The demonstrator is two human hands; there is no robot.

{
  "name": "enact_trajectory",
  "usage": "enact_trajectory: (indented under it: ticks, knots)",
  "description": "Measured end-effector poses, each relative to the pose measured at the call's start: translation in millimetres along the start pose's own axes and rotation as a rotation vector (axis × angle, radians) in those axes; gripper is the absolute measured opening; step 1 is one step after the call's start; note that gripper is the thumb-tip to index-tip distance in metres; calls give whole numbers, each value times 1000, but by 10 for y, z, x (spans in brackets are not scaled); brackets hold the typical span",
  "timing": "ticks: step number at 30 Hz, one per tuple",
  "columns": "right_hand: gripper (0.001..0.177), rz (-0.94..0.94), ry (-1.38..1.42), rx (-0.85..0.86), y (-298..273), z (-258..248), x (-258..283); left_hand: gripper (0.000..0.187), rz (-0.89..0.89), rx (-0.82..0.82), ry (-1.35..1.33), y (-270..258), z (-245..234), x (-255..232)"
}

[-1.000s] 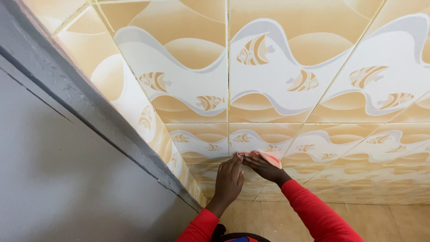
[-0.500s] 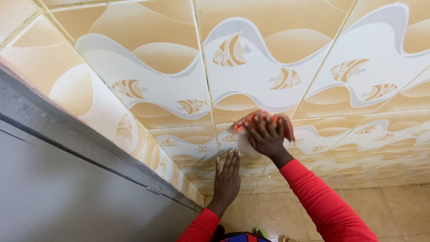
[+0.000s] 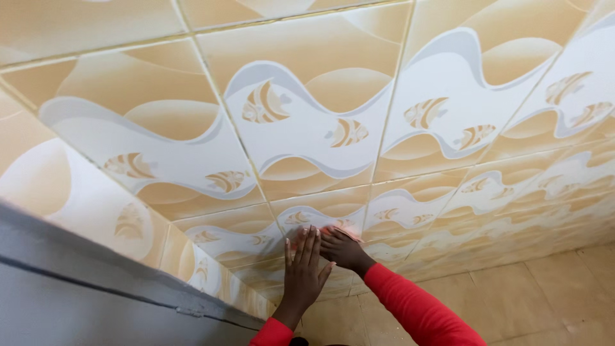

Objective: The person wipes a tiled wall with a red cloth, then switches to a yellow cloth to continue wiping the same area. The person uses both hands to scrub the surface in a repetitive motion.

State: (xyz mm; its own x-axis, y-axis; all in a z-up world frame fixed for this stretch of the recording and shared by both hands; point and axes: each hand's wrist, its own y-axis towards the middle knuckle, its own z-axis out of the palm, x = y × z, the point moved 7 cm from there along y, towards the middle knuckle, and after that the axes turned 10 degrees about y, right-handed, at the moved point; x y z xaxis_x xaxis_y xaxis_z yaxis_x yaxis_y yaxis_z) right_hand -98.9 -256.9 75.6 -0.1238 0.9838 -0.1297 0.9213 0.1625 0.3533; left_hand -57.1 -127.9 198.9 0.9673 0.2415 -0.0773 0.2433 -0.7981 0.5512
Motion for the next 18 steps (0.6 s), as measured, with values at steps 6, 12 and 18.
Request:
enact_trajectory:
  ticks: [6,12,18]
  knots:
    - [57,275,-327,-666,735,-1430,-354,77,42,-219,43,224,-20,-182]
    - [69,785,-14,-1084,-276,-1377,-909,70,-33,-33,100,344,123,-148]
    - [70,869,103,-756,-624,-96,-417,73,-71,-16,19,292,2,-176]
